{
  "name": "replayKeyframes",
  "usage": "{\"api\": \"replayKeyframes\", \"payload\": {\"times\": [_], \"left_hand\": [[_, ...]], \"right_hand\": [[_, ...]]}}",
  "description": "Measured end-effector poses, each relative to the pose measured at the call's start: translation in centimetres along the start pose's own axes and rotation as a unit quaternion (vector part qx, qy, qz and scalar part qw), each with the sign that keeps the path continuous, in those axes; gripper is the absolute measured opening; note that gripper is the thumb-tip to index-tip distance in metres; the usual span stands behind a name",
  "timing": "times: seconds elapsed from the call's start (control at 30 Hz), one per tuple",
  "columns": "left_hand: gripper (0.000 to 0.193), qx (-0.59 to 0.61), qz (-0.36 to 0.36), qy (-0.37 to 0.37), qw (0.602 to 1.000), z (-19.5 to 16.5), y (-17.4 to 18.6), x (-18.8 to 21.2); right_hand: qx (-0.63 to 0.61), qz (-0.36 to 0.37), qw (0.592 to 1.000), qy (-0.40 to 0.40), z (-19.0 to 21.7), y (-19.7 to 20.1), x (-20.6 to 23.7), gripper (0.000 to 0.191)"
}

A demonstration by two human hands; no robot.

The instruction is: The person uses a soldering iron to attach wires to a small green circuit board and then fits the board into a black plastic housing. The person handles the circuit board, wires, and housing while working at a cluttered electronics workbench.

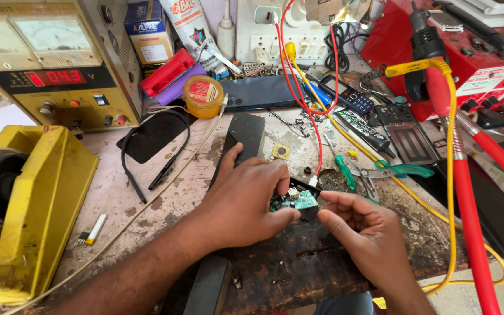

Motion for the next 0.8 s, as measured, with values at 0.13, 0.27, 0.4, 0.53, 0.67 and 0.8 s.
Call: {"api": "replayKeyframes", "payload": {"times": [0.13,0.27,0.4,0.53,0.67,0.8], "left_hand": [[0.049,0.010,-0.003,0.023,1.000,0.1,0.0,0.3],[0.054,0.019,-0.021,0.006,1.000,0.2,0.1,0.2],[0.056,0.021,-0.038,-0.020,0.999,0.4,0.0,0.3],[0.056,0.021,-0.033,-0.020,0.999,0.8,-0.3,0.2],[0.058,0.009,-0.044,-0.049,0.998,0.6,-0.3,0.3],[0.061,-0.012,-0.040,-0.053,0.998,0.5,-0.3,0.3]], "right_hand": [[0.046,-0.004,0.999,0.018,0.3,-0.2,0.1,0.046],[0.061,-0.012,0.998,0.018,0.3,-0.5,0.0,0.043],[0.106,-0.040,0.994,0.003,0.1,-0.9,-0.3,0.029],[0.160,-0.058,0.985,0.035,0.4,-1.1,-0.3,0.020],[0.184,-0.050,0.981,0.046,0.8,-1.3,-0.3,0.020],[0.193,-0.053,0.979,0.046,0.8,-1.6,-0.1,0.022]]}}
Point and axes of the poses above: each hand's wrist, its own x-axis away from the middle knuckle, its own y-axis out of the back of the hand, z = x × y, the point moved 3 cm from there along -x, towards the middle knuckle, and after that the axes turned 13 degrees about -y, right-handed, at the moved point
